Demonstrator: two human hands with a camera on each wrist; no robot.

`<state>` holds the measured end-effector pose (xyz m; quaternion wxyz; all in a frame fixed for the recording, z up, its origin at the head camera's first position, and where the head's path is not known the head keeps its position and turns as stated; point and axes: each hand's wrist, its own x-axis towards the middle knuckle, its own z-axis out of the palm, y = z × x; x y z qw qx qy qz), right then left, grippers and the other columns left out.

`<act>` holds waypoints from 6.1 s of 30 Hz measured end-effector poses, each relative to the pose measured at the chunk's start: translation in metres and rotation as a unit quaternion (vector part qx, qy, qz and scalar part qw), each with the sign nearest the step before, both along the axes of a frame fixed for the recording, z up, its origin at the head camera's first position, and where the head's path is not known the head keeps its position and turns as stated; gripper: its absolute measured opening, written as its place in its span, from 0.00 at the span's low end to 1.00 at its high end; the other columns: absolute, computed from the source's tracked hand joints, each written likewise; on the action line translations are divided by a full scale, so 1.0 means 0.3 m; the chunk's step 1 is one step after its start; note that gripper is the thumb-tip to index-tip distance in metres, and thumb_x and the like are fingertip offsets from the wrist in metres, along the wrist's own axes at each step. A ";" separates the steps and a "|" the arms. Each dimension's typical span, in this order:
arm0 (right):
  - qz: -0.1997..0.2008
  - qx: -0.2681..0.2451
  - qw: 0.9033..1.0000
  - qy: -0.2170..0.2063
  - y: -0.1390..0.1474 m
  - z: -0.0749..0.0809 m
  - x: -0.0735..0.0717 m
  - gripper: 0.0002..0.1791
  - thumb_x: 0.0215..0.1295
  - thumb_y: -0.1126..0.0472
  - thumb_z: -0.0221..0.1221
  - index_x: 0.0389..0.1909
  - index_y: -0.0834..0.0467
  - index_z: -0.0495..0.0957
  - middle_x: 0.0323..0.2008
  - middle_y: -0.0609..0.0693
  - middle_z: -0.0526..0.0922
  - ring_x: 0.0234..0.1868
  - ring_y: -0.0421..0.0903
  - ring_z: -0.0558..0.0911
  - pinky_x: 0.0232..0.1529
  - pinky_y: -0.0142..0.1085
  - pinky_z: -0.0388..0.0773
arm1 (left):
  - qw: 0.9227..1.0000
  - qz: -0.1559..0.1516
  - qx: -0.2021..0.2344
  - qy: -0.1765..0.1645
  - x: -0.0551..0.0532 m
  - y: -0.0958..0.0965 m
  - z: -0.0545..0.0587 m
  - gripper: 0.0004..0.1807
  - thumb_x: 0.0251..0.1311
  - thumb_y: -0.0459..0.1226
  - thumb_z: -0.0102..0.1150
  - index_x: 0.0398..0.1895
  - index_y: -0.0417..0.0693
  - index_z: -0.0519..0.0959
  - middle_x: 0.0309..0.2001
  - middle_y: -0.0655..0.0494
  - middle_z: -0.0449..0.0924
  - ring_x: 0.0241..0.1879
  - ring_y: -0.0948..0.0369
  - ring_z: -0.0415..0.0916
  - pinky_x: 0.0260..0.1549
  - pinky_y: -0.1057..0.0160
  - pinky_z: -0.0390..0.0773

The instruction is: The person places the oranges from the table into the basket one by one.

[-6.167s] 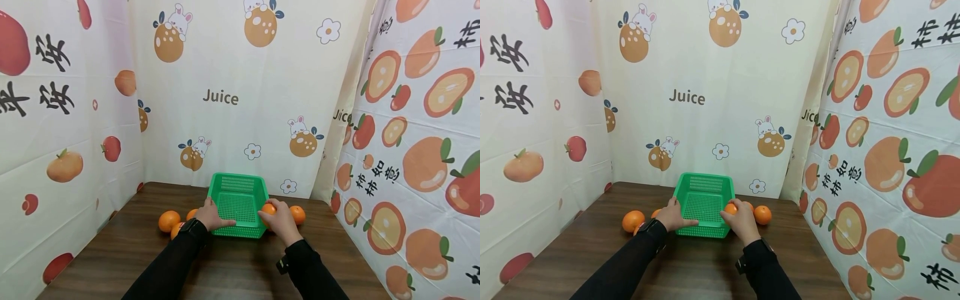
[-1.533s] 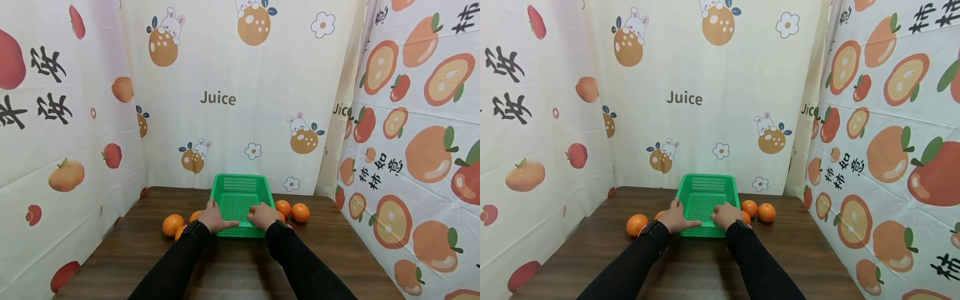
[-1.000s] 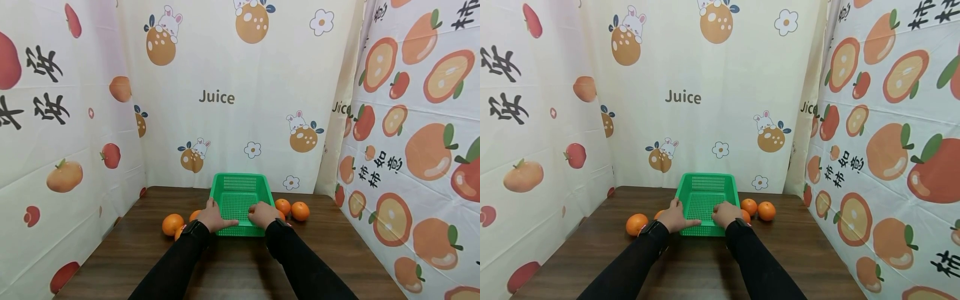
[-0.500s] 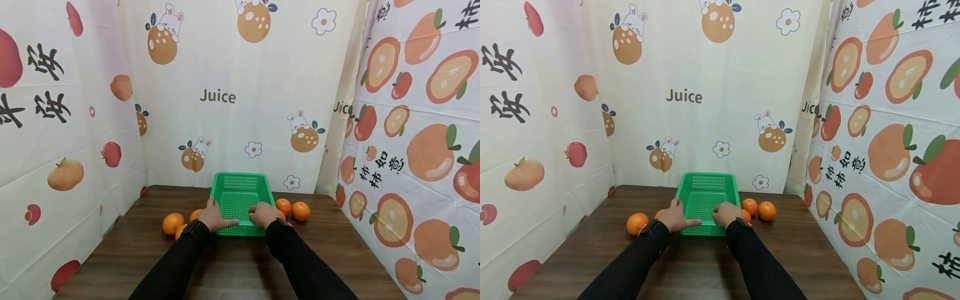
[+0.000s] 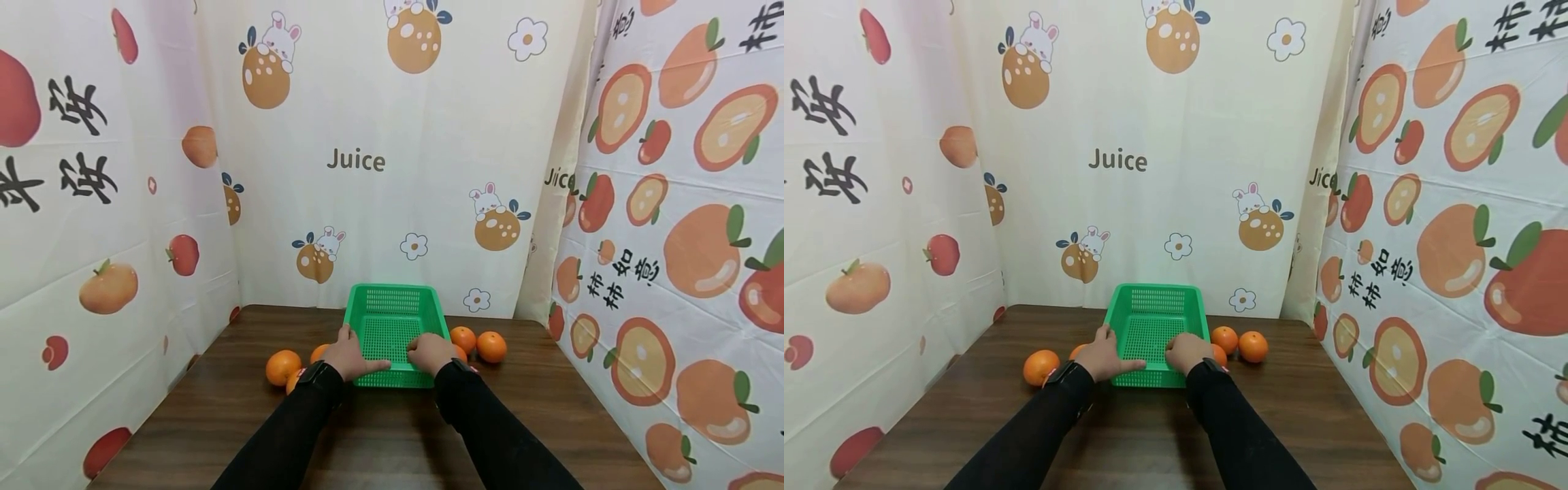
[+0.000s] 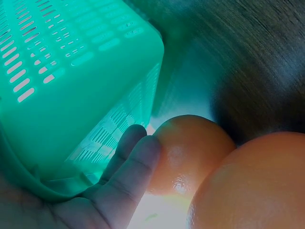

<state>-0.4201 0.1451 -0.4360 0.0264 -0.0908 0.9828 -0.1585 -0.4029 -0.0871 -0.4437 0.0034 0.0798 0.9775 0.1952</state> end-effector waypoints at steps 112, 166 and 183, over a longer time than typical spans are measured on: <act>0.031 -0.110 0.961 0.253 0.107 -0.100 0.123 0.21 0.75 0.50 0.66 0.63 0.54 0.85 0.65 0.57 0.81 0.70 0.59 0.75 0.72 0.59 0.71 | 1.000 -0.002 -0.016 0.004 -0.013 -0.008 0.004 0.73 0.50 0.83 0.57 0.80 0.31 0.63 0.84 0.34 0.49 0.51 0.50 0.82 0.46 0.52 0.86; -0.097 -0.180 0.962 0.181 0.393 -0.158 0.141 0.28 0.80 0.53 0.58 0.75 0.61 0.72 0.69 0.65 0.72 0.70 0.69 0.68 0.69 0.66 0.68 | 1.000 -0.004 0.002 -0.019 0.005 0.011 0.018 0.72 0.54 0.80 0.59 0.83 0.31 0.56 0.86 0.35 0.44 0.43 0.53 0.81 0.43 0.56 0.84; -0.111 -0.149 0.969 0.164 0.445 -0.174 0.101 0.29 0.80 0.53 0.57 0.76 0.60 0.70 0.76 0.68 0.65 0.73 0.73 0.63 0.71 0.69 0.66 | 1.000 0.002 -0.006 -0.016 -0.052 0.011 -0.025 0.72 0.49 0.82 0.59 0.81 0.34 0.62 0.85 0.37 0.46 0.42 0.53 0.80 0.38 0.57 0.83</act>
